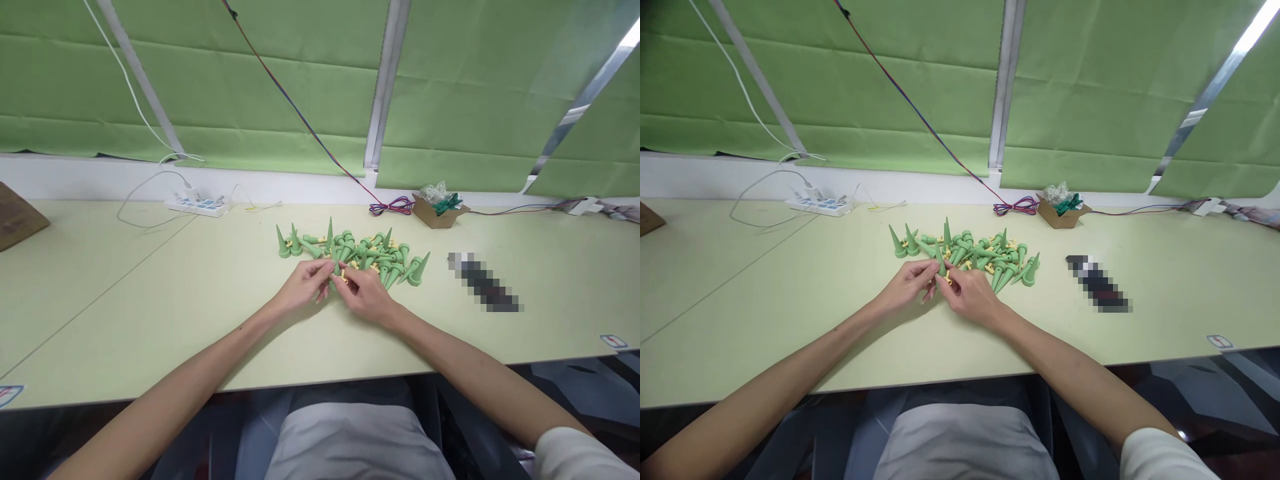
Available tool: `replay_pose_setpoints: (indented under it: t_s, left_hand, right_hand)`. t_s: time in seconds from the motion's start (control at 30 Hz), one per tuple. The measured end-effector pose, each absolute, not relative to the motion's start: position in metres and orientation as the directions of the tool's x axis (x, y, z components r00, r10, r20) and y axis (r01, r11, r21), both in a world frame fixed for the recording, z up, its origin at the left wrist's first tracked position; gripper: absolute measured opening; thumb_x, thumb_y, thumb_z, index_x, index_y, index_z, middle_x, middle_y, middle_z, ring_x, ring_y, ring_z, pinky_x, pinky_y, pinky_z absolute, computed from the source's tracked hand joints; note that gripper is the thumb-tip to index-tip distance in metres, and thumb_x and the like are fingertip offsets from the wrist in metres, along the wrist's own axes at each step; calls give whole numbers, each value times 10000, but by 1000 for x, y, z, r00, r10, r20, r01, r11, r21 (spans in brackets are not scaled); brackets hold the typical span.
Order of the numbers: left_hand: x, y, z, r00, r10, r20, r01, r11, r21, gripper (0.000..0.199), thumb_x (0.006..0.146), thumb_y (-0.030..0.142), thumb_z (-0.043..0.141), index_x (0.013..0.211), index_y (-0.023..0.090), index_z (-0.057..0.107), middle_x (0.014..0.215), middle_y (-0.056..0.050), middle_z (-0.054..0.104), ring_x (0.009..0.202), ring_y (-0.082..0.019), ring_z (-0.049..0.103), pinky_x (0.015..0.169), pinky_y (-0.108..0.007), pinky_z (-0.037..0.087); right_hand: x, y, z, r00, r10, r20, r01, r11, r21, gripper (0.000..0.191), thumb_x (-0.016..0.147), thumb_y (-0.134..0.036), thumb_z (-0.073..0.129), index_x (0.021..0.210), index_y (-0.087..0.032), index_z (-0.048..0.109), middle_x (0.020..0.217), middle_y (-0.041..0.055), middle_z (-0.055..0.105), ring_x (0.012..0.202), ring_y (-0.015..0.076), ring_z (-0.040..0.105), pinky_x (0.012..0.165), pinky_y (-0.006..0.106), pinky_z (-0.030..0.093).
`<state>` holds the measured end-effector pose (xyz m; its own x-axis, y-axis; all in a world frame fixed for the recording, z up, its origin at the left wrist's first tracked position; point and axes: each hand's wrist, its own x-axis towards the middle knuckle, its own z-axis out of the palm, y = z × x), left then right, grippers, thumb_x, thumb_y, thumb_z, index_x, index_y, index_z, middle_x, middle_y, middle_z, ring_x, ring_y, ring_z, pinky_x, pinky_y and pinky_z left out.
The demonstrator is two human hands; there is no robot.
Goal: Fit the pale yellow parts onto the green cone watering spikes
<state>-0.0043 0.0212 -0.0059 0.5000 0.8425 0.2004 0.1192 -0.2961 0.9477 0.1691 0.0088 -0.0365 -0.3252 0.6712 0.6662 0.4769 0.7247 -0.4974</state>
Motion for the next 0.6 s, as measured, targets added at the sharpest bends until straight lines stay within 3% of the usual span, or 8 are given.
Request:
replay_pose_setpoints:
  t_s: [0.07,0.2,0.37,0.6]
  left_hand:
    - [-5,21,-5,507,840,192,126,-293,948,480,931,564,498,717,145,590,557,20,491,465,-86,454,472,-220,363]
    - [-6,21,-5,504,849,161,164,-277,947,495,924,584,493,910,130,690,595,3,524,487,-99,445,480,-230,358]
    - [-7,24,-9,514,844,150,182,-279,943,534,934,584,474,1073,124,707,604,-4,534,506,-107,455,498,-233,362]
    - [-7,26,-12,510,848,142,188,-271,944,560,927,590,484,1109,113,711,563,5,507,494,-111,455,491,-237,363]
  right_hand:
    - [169,9,-38,-332,645,688,529,731,-430,359,944,-280,477,628,-235,314,485,-80,327,421,87,310,686,274,511]
    - [168,6,-39,-348,591,728,632,721,-283,322,946,-266,479,636,-212,412,492,-48,442,419,92,360,477,244,314]
    - [165,3,-37,-383,571,726,707,687,-168,311,953,-250,461,649,-187,476,505,-21,512,418,93,381,474,257,230]
    - [165,3,-37,-409,608,680,739,658,-143,318,957,-251,437,659,-172,513,515,3,553,415,103,403,481,270,199]
